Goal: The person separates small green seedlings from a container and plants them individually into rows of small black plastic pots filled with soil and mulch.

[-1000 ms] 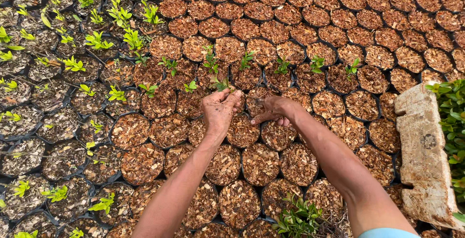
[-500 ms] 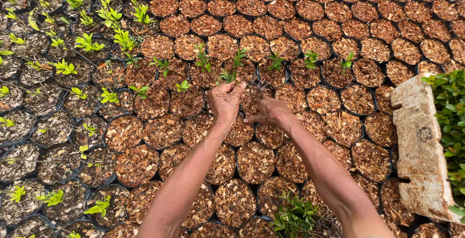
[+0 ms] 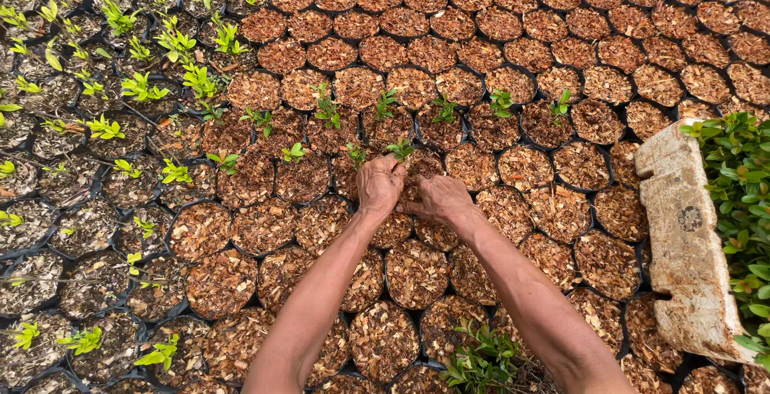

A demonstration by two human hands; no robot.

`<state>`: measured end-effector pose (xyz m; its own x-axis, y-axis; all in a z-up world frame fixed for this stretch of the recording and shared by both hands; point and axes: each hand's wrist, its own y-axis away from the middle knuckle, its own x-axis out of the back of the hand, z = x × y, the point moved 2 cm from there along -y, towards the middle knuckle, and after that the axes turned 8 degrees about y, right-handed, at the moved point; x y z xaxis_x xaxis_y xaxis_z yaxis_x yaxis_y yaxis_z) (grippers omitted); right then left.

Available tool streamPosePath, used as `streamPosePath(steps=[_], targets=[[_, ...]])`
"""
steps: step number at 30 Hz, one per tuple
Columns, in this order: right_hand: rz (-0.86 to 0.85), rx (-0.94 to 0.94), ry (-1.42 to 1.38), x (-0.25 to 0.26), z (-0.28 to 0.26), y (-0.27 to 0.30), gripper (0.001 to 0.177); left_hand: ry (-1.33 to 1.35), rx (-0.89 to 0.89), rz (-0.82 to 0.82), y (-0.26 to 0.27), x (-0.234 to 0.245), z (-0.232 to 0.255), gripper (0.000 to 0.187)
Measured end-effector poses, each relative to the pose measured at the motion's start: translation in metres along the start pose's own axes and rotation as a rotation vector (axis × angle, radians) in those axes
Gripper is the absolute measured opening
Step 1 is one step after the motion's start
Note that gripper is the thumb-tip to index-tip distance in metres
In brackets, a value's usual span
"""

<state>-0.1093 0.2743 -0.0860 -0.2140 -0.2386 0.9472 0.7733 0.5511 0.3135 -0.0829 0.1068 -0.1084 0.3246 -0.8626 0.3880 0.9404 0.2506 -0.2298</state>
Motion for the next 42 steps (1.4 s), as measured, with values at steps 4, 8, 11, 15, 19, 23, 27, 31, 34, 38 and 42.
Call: streamPosePath(steps=[4, 8, 11, 15, 19, 23, 27, 31, 34, 38, 42], targets=[[-0.022, -0.082, -0.263, 0.044, 0.009, 0.022, 0.071, -0.072, -0.01, -0.02, -0.009, -0.025, -0.028, 0.014], [0.312, -0.125, -0.13, -0.025, 0.042, -0.022, 0.032, -0.185, -0.046, -0.036, -0.008, -0.041, -0.042, 0.021], [0.377, -0.104, -0.047, -0.049, 0.043, -0.075, 0.018, -0.158, -0.009, -0.058, -0.008, -0.05, -0.058, 0.016], [0.428, 0.073, -0.247, 0.012, 0.022, -0.034, 0.02, -0.268, -0.053, -0.13, -0.001, -0.034, -0.022, 0.007], [0.264, -0.015, -0.611, 0.033, -0.003, 0.003, 0.043, -0.276, -0.082, -0.146, 0.002, -0.036, -0.022, 0.017], [0.215, -0.149, -0.806, 0.099, -0.024, 0.053, 0.045, -0.076, -0.029, -0.218, 0.012, -0.011, 0.0, 0.02], [0.228, -0.1, -0.616, 0.173, -0.018, 0.162, 0.037, 0.273, 0.13, -0.193, 0.07, 0.073, 0.08, 0.037], [-0.459, 0.004, -0.375, 0.087, 0.011, 0.235, 0.043, 0.256, 0.047, -0.145, 0.138, 0.106, 0.089, 0.036], [-0.616, 0.15, -0.158, 0.051, 0.015, 0.275, 0.038, 0.319, 0.099, -0.122, 0.199, 0.109, 0.081, 0.037], [-0.458, 0.02, -0.311, 0.046, 0.011, 0.3, 0.031, 0.41, 0.171, -0.168, 0.256, 0.103, 0.092, 0.04], [-0.415, -0.168, -0.532, 0.093, 0.006, 0.294, 0.032, 0.418, 0.198, -0.189, 0.271, 0.112, 0.127, 0.041]])
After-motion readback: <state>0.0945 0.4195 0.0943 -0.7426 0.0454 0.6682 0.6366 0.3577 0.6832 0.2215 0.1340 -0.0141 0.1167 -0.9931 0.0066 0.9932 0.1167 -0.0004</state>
